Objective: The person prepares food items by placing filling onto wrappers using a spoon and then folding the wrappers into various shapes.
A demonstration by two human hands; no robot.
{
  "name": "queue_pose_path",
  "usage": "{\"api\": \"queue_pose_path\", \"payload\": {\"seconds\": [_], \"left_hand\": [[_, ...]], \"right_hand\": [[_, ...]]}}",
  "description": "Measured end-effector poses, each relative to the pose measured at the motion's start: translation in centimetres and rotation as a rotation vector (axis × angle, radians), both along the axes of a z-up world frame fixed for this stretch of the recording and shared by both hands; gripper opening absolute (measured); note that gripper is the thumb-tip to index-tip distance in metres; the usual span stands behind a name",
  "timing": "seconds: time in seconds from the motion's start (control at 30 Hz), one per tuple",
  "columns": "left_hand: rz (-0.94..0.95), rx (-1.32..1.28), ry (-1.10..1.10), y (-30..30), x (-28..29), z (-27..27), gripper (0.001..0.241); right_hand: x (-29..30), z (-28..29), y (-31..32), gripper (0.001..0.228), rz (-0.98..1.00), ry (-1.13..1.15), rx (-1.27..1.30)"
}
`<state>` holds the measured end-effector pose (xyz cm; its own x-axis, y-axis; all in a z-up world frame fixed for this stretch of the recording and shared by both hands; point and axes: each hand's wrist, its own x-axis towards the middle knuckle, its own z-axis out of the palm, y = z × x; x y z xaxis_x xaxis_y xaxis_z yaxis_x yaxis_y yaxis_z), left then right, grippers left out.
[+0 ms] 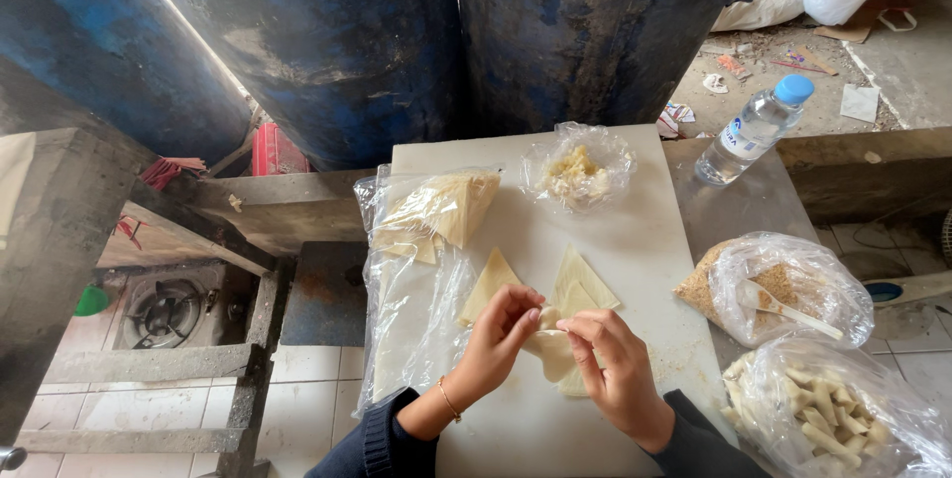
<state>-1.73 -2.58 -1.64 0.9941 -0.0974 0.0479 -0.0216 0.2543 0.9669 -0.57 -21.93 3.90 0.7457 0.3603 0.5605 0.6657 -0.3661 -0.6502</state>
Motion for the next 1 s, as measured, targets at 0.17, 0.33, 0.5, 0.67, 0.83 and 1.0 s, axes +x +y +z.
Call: {"api": "queue_pose_path", "payload": {"seconds": [0.17,0.33,0.5,0.67,0.83,1.0], "left_hand": [[0.219,-0.211,0.122,0.2,1.2,-0.8,0.015],[0.379,-0.507,0.230,2.1,3.0,-2.0,0.016],[0.536,0.007,0.006,4.4,4.3,-3.4,0.020],[0.608,0.405,-0.226,4.4,4.8,-3.3,0.021],[0.596,0.765,-0.088,4.2,3.7,-1.4,0.019],[0.611,1.405,-0.073,5.6,2.4,-0.5,0.029]], "right_hand": [[-0.2,-2.4,-1.5,0.022,0.042,-0.098,0.004],[-1.2,-3.2,-2.2,0.025,-0.048,-0.298,0.071],[-1.1,-3.6,-2.8,0.022,-0.067,-0.389,0.123],[-1.0,-5.3,-3.3,0.018,-0.071,-0.372,0.165],[0.2,-7.9,-4.5,0.019,-0.026,-0.229,0.063],[3.5,-10.0,-4.7,0.017,-0.023,-0.137,-0.041]]}}
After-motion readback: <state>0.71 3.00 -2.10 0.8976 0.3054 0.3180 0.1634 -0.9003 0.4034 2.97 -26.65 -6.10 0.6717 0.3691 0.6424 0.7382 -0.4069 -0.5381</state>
